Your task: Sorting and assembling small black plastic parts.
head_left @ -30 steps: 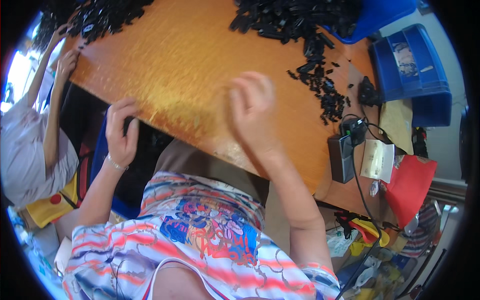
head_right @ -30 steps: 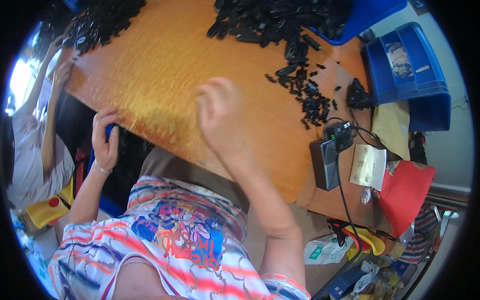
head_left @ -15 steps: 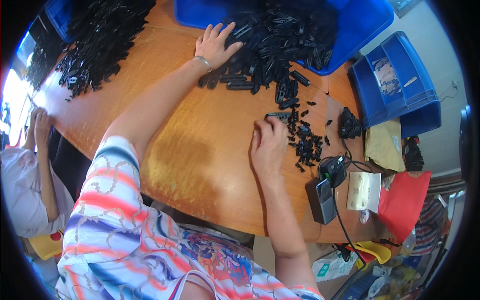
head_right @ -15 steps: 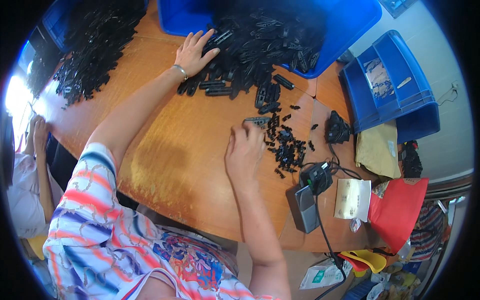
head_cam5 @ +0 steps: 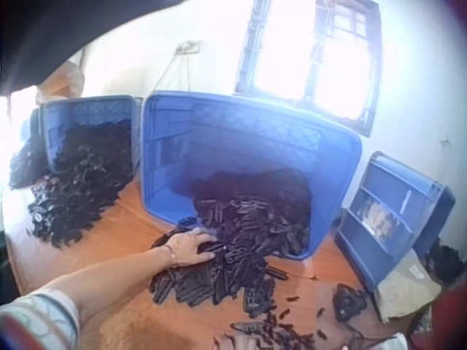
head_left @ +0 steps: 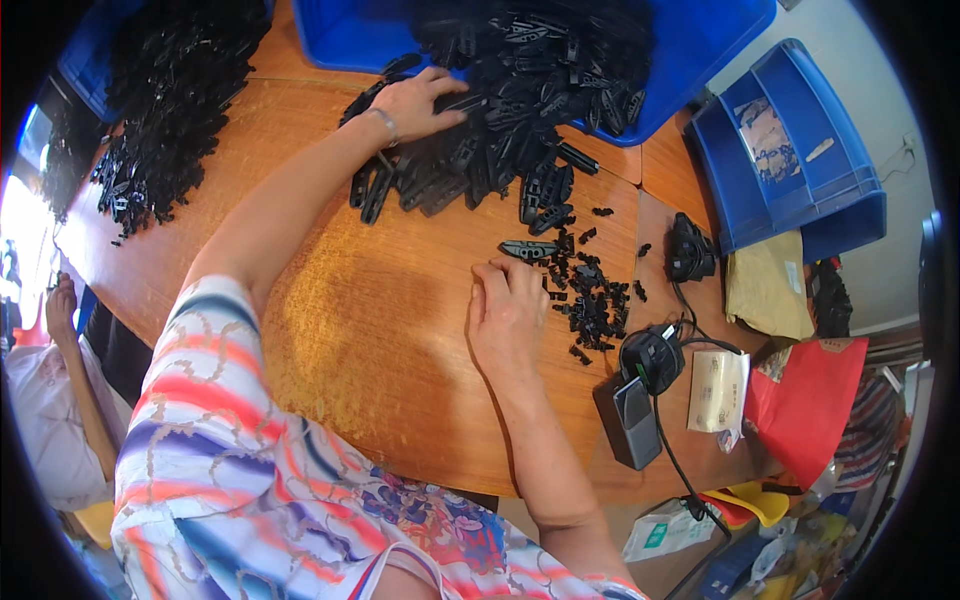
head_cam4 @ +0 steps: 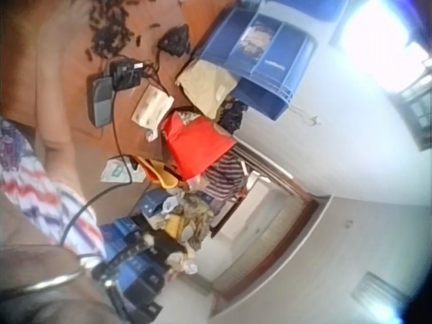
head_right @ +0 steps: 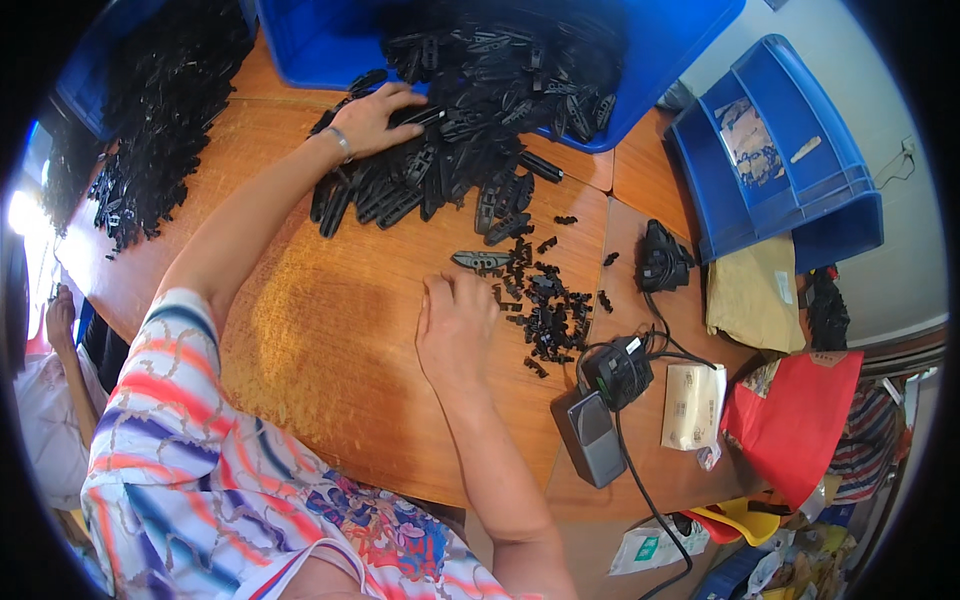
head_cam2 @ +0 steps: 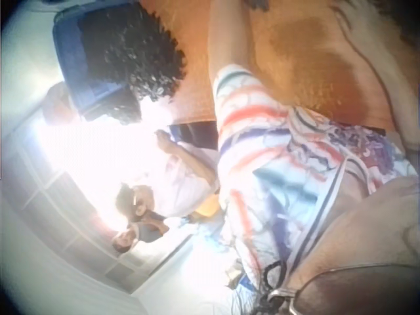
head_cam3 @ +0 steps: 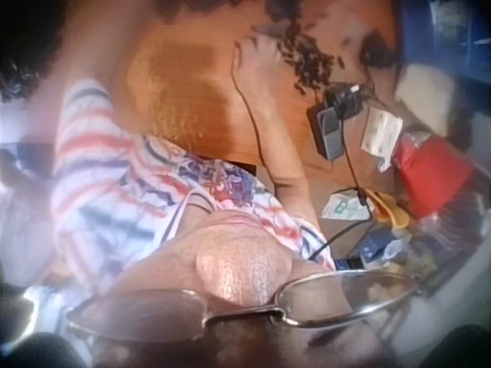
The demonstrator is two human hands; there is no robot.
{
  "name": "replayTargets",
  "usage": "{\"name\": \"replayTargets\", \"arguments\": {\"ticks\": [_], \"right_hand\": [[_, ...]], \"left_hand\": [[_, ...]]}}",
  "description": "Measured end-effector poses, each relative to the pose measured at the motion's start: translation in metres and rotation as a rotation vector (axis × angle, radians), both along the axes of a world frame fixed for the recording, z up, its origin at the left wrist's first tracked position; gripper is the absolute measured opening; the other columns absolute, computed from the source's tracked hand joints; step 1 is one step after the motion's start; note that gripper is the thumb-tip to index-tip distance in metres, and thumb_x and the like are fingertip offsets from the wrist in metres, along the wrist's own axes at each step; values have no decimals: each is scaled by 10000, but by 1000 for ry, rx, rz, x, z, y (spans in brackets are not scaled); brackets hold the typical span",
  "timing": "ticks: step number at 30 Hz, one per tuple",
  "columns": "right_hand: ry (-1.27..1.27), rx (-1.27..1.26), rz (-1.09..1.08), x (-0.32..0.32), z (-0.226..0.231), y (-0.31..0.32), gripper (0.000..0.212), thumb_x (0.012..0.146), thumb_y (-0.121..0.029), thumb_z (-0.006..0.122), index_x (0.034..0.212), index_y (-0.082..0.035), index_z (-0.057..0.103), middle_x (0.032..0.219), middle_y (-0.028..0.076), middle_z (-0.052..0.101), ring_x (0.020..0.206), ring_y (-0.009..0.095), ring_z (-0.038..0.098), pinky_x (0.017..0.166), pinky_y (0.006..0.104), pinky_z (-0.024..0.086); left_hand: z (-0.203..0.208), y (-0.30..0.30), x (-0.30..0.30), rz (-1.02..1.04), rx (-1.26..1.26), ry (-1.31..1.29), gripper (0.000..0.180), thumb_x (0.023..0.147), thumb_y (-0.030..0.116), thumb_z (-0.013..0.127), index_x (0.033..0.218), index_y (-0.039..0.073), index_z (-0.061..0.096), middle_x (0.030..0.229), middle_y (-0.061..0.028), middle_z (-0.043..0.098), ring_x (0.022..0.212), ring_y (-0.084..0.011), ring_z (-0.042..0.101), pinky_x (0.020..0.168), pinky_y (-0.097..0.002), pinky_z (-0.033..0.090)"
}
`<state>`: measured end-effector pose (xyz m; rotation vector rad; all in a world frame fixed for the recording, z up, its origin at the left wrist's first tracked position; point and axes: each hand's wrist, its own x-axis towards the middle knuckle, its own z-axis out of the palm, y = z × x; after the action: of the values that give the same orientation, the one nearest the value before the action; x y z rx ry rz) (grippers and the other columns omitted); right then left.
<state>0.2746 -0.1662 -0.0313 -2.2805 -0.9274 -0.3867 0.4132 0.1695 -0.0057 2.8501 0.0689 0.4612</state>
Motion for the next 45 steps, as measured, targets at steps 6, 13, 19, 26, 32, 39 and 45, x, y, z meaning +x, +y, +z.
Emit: {"name": "replayTargets", "arguments": {"ticks": [6,13,19,26,32,39,45], "right_hand": [[36,-7,-19,1,-1,-2,206,968,-32,712,1171,-53,738,1236,104,651,1194,333,587,1013,487,443],[55,6,13,-2,8,2,250,946,-23,726,1195,-43,729,1232,122,638,1177,346,602,1010,494,468],[89,51,41,-1,8,2,319,900,4,766,1211,-53,720,1255,109,640,1188,348,584,989,477,450],[72,19,33,0,2,2,330,940,-25,752,1266,-45,704,1274,112,642,1204,334,604,1018,482,468],[62,33,29,9,-2,-2,319,914,-19,756,1227,-76,733,1258,111,645,1204,361,589,1018,487,451],[173,-63,42,3,7,2,337,900,-35,766,1234,-75,737,1305,120,646,1235,366,595,1041,501,453],[390,-34,108,4,20,-14,353,879,-63,803,1230,-85,774,1313,117,657,1240,362,607,1055,487,454]], "left_hand": [[7,-18,-79,-162,-84,78,626,959,601,733,1439,199,722,1484,-135,678,1335,-389,660,1115,-477,547],[59,-63,36,-217,134,-247,494,1004,623,670,1105,165,824,1185,-59,775,1241,-305,662,1009,-509,531],[19,-100,117,-19,123,-72,579,950,540,784,1432,233,691,1675,-118,452,1485,-448,478,1196,-526,502],[-2,-54,45,-214,131,-103,468,904,345,840,1311,139,732,1490,-147,603,1438,-460,494,1232,-532,456],[31,-44,-30,-355,148,112,423,922,424,837,1237,146,790,1270,-116,743,1401,-455,519,1166,-551,483],[53,110,159,-2,-117,-173,632,1093,601,549,1452,92,658,1428,-218,652,1333,-361,611,1125,-457,492],[43,186,332,81,-106,-412,831,1058,724,545,1538,49,610,1530,-252,641,1430,-438,588,1222,-508,439]]}}
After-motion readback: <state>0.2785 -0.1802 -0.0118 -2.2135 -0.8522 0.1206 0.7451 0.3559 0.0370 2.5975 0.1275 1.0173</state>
